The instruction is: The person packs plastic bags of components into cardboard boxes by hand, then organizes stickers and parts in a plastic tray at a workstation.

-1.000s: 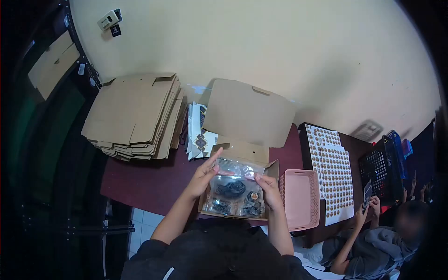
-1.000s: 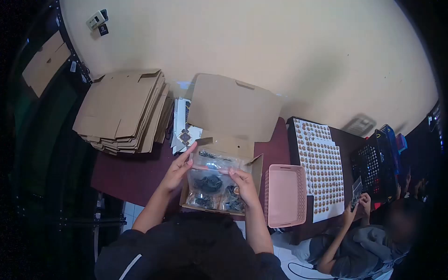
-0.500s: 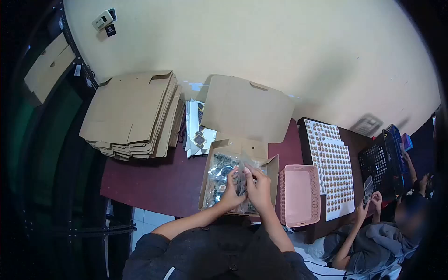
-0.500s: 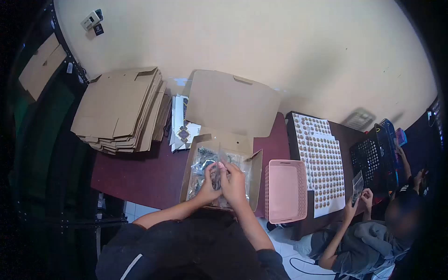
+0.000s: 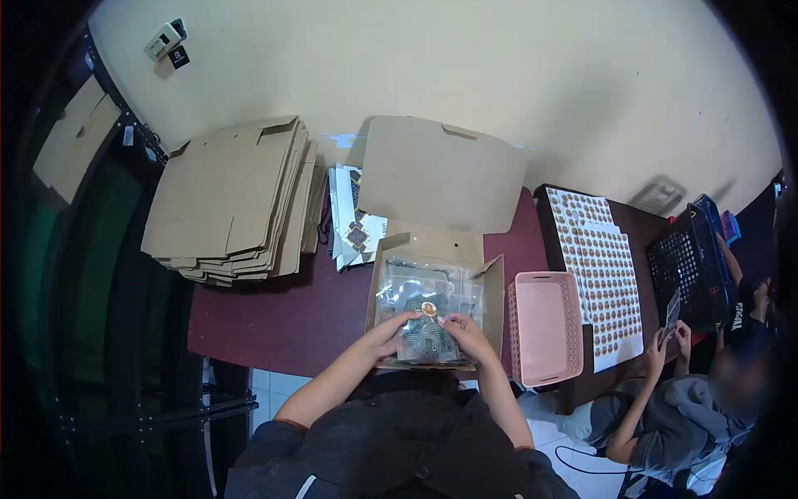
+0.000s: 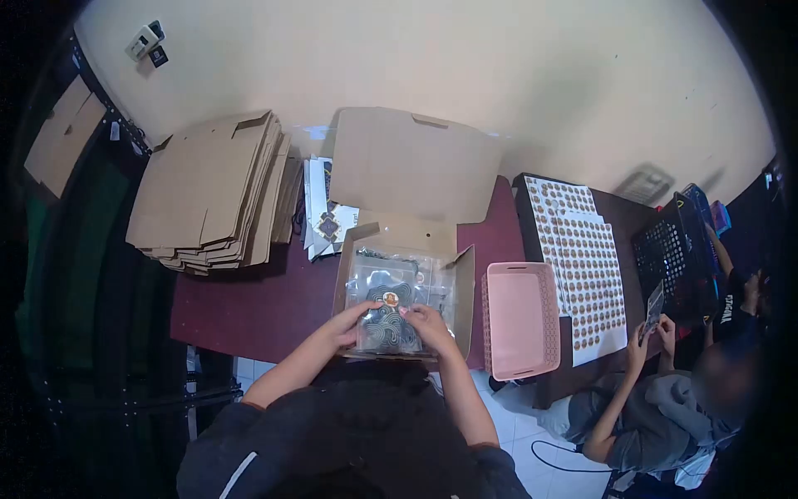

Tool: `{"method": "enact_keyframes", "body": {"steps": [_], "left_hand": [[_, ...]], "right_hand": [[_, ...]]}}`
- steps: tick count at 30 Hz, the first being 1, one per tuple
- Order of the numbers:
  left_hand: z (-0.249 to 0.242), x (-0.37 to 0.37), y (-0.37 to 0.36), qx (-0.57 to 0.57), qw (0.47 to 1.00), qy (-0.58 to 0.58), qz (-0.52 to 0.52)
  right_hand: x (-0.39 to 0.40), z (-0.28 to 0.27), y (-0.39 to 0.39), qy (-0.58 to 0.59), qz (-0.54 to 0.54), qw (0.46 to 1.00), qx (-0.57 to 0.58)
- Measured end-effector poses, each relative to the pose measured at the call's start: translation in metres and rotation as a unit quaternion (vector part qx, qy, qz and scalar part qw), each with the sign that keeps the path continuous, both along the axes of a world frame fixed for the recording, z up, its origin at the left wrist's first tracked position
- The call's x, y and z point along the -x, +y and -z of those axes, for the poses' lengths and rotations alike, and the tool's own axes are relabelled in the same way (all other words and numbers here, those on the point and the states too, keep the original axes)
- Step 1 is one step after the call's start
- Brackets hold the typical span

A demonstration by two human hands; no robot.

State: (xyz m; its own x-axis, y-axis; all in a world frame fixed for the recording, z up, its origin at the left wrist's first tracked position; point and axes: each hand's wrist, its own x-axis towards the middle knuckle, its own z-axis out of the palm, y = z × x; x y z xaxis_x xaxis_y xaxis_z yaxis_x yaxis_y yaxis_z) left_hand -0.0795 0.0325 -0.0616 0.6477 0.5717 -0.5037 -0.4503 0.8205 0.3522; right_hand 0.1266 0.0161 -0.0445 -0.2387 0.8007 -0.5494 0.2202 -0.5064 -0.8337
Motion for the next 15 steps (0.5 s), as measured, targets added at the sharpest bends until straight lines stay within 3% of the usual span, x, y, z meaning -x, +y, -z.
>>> {"method": "enact_keyframes", "body": {"steps": [1, 3, 6, 9, 15], "left_hand": [[-0.006, -0.001, -0.002, -0.049, 0.999, 0.014, -0.010], [-0.003, 0.001, -0.005, -0.032, 0.999, 0.018, 0.001], [-0.001, -0.002, -0.010, -0.024, 0.999, 0.006, 0.020], [0.003, -0.007, -0.015, -0.026, 1.000, 0.010, 0.014], [-0.005, -0.001, -0.015, -0.020, 0.999, 0.030, 0.015]], "right_hand": [[0.003, 0.000, -0.003, 0.029, 0.082, 0.996, -0.027], [0.011, -0.003, -0.007, 0.049, 0.198, 0.979, -0.024], [0.005, 0.014, -0.005, 0.032, 0.116, 0.990, -0.073], [0.009, 0.005, -0.007, 0.026, 0.163, 0.983, -0.078], [0.010, -0.009, -0.009, 0.093, 0.133, 0.984, -0.072]]}}
